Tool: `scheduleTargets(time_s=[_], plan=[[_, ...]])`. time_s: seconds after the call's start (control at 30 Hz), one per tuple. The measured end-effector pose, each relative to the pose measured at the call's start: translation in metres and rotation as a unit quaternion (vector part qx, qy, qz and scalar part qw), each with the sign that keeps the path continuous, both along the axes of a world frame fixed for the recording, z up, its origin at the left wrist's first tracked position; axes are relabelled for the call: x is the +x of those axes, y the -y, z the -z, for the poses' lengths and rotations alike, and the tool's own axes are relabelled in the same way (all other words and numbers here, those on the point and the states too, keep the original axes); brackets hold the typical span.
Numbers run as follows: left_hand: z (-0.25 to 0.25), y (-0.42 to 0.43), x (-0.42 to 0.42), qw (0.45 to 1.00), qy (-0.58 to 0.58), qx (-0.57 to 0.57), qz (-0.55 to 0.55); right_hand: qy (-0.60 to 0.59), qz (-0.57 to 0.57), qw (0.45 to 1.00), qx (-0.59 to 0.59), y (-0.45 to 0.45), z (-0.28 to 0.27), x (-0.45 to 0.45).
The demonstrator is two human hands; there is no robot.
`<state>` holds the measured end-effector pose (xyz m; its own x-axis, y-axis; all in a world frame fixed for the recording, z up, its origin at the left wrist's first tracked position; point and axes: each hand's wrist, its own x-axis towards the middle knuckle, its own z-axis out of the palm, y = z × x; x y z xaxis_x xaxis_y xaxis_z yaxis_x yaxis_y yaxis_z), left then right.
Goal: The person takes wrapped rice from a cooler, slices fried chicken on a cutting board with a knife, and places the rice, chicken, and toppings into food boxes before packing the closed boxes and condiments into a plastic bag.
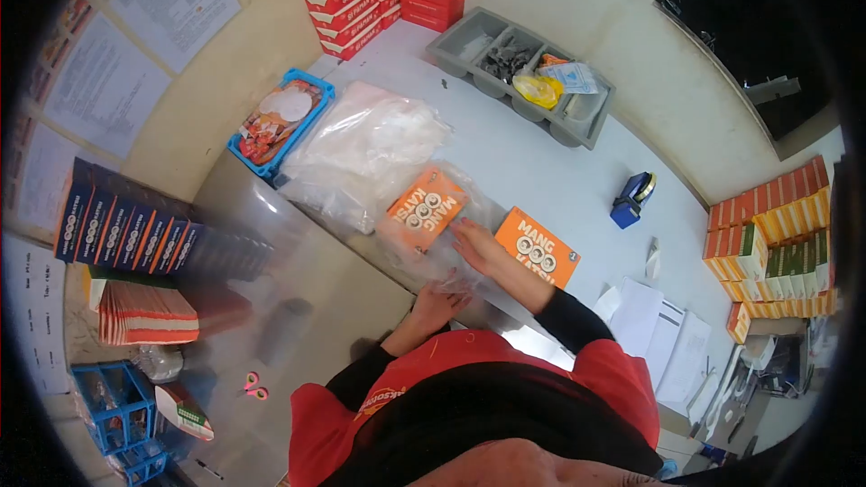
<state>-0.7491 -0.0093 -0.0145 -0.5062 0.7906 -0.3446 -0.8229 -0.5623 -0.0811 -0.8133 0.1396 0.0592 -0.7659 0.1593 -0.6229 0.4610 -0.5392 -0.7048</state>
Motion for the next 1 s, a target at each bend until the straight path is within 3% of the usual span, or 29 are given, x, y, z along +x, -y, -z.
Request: scheduleTargets(time_s=[0.07,0.13,0.17,0.2,0.23,0.27,0.33,0.37,0.4,0.5,0.57,0.6,0.63,0.7,0.73,0.77,0.8,0.83,0.9,0.93,0.97,1.0], plan=[[-0.015,-0.006,0.005,0.989,-0.034,-0.094,0.104,-0.153,-0.157,0.975,0.021,-0.025,-0.078,0.041],[-0.026,-0.029,0.011,0.988,-0.047,-0.055,0.133,-0.213,-0.190,0.920,0.267,-0.095,-0.066,0.042],[-0.033,-0.041,0.014,0.985,-0.063,-0.021,0.157,-0.209,-0.186,0.922,0.267,-0.120,-0.056,0.048],[-0.044,-0.054,0.017,0.985,-0.061,-0.020,0.160,-0.200,-0.235,0.822,0.479,-0.141,-0.047,0.054],[-0.057,-0.071,0.018,0.988,-0.043,-0.052,0.141,-0.180,-0.272,0.672,0.665,-0.153,-0.045,0.057],[-0.064,-0.083,0.017,0.989,-0.025,-0.084,0.120,-0.181,-0.271,0.670,0.668,-0.152,-0.053,0.061],[-0.073,-0.094,0.014,0.988,-0.058,-0.066,0.128,-0.132,-0.347,0.760,0.533,-0.146,-0.070,0.075],[-0.078,-0.095,0.016,0.985,-0.089,-0.054,0.136,-0.129,-0.363,0.763,0.519,-0.147,-0.076,0.079],[-0.082,-0.094,0.021,0.986,-0.088,-0.055,0.131,-0.132,-0.367,0.761,0.518,-0.154,-0.074,0.082],[-0.130,-0.077,0.030,0.976,-0.140,-0.107,0.128,-0.179,-0.336,0.857,0.347,-0.173,-0.072,0.085],[-0.142,-0.050,0.038,0.858,-0.401,-0.302,0.109,-0.144,-0.362,0.873,0.294,-0.156,-0.107,0.078],[-0.147,-0.034,0.037,0.682,-0.566,-0.462,-0.036,-0.106,-0.379,0.887,0.241,-0.147,-0.117,0.073],[-0.151,-0.018,0.034,0.434,-0.672,-0.575,-0.175,-0.110,-0.390,0.887,0.220,-0.142,-0.104,0.066],[-0.157,0.001,0.020,0.131,-0.618,-0.742,-0.222,0.037,-0.436,0.895,0.089,-0.103,-0.123,0.044],[-0.151,0.009,0.013,0.128,-0.618,-0.743,-0.222,0.055,-0.439,0.897,-0.006,-0.086,-0.115,0.031],[-0.138,0.016,0.004,0.135,-0.606,-0.770,-0.148,0.073,-0.439,0.890,-0.101,-0.072,-0.101,0.019],[-0.124,0.024,-0.003,0.142,-0.590,-0.792,-0.073,0.071,-0.440,0.889,-0.100,-0.062,-0.085,0.007],[-0.104,0.034,-0.006,0.140,-0.589,-0.793,-0.075,0.084,-0.377,0.916,-0.108,-0.055,-0.065,-0.005],[-0.072,0.055,-0.007,0.130,-0.600,-0.785,0.085,0.091,-0.313,0.938,-0.114,-0.038,-0.035,-0.028],[-0.074,0.057,-0.004,0.127,-0.600,-0.785,0.082,0.103,-0.241,0.963,-0.062,-0.030,-0.023,-0.039],[-0.079,0.056,0.002,0.140,-0.633,-0.761,-0.014,0.117,-0.165,0.979,-0.009,-0.020,-0.021,-0.043],[-0.083,0.055,0.007,0.151,-0.660,-0.728,-0.109,0.117,-0.164,0.979,-0.010,-0.012,-0.018,-0.046]])
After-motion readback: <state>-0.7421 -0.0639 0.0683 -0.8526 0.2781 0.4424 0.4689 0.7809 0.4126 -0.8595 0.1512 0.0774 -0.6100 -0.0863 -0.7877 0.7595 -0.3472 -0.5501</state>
